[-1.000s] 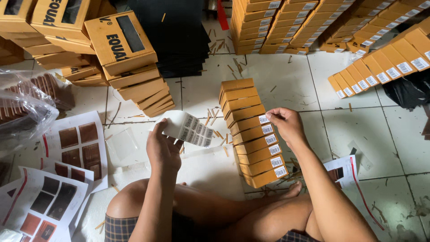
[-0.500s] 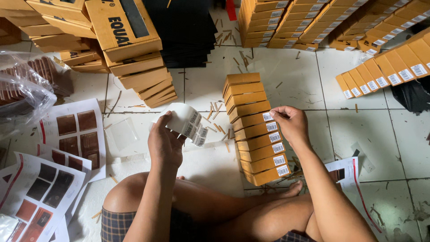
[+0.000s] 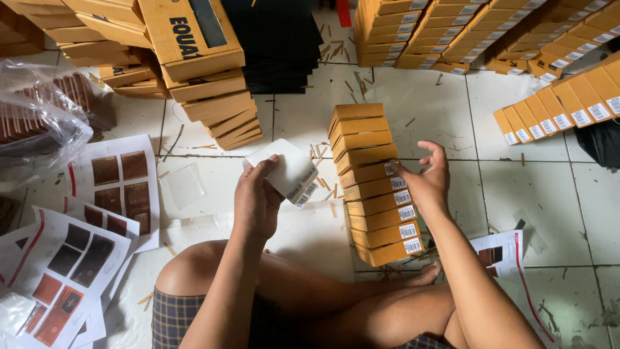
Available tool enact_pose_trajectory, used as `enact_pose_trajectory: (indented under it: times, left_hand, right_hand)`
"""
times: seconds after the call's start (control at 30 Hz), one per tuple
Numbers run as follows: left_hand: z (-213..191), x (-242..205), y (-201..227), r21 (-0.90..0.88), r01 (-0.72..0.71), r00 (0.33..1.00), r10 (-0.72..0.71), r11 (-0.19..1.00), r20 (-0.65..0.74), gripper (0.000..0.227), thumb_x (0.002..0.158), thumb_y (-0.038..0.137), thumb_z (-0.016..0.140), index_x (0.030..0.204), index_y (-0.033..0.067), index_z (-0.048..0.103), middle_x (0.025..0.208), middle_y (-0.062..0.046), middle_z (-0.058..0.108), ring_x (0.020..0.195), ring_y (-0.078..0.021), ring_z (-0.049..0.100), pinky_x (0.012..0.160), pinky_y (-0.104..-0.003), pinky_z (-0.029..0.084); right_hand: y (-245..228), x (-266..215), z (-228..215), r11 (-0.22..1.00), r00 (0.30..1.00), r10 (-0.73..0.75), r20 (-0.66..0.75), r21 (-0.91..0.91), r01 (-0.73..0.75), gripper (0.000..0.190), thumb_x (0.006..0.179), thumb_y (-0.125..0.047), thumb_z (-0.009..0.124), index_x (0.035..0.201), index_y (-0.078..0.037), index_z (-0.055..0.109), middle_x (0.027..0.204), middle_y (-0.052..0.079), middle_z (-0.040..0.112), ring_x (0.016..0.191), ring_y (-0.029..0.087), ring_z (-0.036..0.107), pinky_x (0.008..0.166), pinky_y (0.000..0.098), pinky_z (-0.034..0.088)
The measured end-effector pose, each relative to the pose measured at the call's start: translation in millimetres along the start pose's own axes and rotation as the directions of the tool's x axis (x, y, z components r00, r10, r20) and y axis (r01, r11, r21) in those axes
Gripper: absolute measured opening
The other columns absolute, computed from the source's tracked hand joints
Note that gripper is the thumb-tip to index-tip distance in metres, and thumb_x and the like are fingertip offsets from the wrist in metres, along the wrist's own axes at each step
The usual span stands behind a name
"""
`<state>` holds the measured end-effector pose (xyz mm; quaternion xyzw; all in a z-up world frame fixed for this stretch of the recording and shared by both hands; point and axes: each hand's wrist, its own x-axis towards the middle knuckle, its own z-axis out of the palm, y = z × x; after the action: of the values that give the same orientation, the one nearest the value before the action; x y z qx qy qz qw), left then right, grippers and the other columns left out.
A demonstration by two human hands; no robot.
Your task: The person labels a stack of boxes by peeling barcode stickers from a sheet and applying them to the sides of individual boxes in the stack.
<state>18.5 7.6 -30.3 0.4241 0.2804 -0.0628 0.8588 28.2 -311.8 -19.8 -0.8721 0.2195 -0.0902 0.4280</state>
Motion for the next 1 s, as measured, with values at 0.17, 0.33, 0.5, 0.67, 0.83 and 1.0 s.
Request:
enact_pose_trajectory:
  times: [0.17, 0.33, 0.5, 0.67, 0.83, 1.0]
  left_hand:
    - [8, -8, -5, 0.058, -0.011, 0.998, 0.007, 0.998, 0.055, 0.037, 0.091, 0.027, 0.07, 0.118, 0.0024, 0.062, 0.102, -0.015, 0.072, 0.09, -0.027, 0.07, 0.087, -0.05, 0.057]
    - [-7, 20, -40, 0.035, 0.103, 0.986, -0.107, 0.994, 0.13, 0.037, 0.091, 0.028, 0.071, 0.116, 0.0017, 0.064, 0.099, -0.018, 0.073, 0.087, -0.0289, 0.073, 0.083, -0.052, 0.059]
    - [30, -25, -12, 0.078, 0.184, 0.96, -0.196, 0.98, 0.2, 0.049, 0.094, 0.041, 0.063, 0.124, 0.0012, 0.063, 0.11, -0.02, 0.071, 0.104, -0.0302, 0.069, 0.093, -0.052, 0.053]
    - [50, -51, 10, 0.194, 0.209, 0.889, -0.269, 0.959, 0.372, 0.086, 0.092, 0.065, 0.052, 0.143, -0.0051, 0.053, 0.145, -0.032, 0.053, 0.14, -0.0473, 0.045, 0.116, -0.06, 0.03]
    - [44, -34, -13, 0.156, 0.083, 0.948, -0.126, 0.984, 0.293, 0.039, 0.089, 0.023, 0.073, 0.122, 0.0029, 0.066, 0.108, -0.018, 0.071, 0.109, -0.0336, 0.068, 0.094, -0.053, 0.053]
    - [48, -36, -13, 0.171, 0.069, 0.956, -0.114, 0.983, 0.269, 0.033, 0.09, 0.021, 0.072, 0.118, 0.0031, 0.066, 0.104, -0.02, 0.072, 0.104, -0.0328, 0.069, 0.091, -0.052, 0.055]
  right_hand:
    - [-54, -38, -6, 0.955, 0.953, -0.297, 0.053, 0.042, 0.295, 0.039, 0.094, -0.015, 0.081, 0.127, -0.003, 0.065, 0.098, 0.019, 0.054, 0.08, 0.031, 0.055, 0.074, 0.042, 0.046]
    - [-89, -93, 7, 0.781, 0.734, -0.605, 0.309, 0.411, 0.47, 0.054, 0.084, -0.016, 0.084, 0.135, -0.01, 0.067, 0.123, 0.015, 0.072, 0.108, 0.032, 0.072, 0.091, 0.0443, 0.058]
    - [-85, -91, 5, 0.787, 0.754, -0.61, 0.243, 0.298, 0.541, 0.034, 0.084, -0.014, 0.085, 0.117, -0.015, 0.078, 0.084, 0.007, 0.075, 0.08, 0.022, 0.075, 0.08, 0.0369, 0.06]
    - [-86, -92, 6, 0.797, 0.763, -0.602, 0.236, 0.23, 0.558, 0.035, 0.082, -0.014, 0.086, 0.116, -0.018, 0.079, 0.076, 0.003, 0.073, 0.072, 0.018, 0.072, 0.077, 0.0343, 0.059]
    - [-101, -94, 0, 0.757, 0.719, -0.653, 0.237, 0.191, 0.624, 0.035, 0.083, -0.007, 0.082, 0.117, -0.014, 0.079, 0.077, 0.009, 0.073, 0.072, 0.025, 0.074, 0.071, 0.0399, 0.059]
    - [-100, -92, 3, 0.729, 0.702, -0.685, 0.195, 0.201, 0.655, 0.029, 0.084, -0.007, 0.082, 0.112, -0.014, 0.08, 0.087, 0.007, 0.076, 0.076, 0.024, 0.073, 0.071, 0.0372, 0.059]
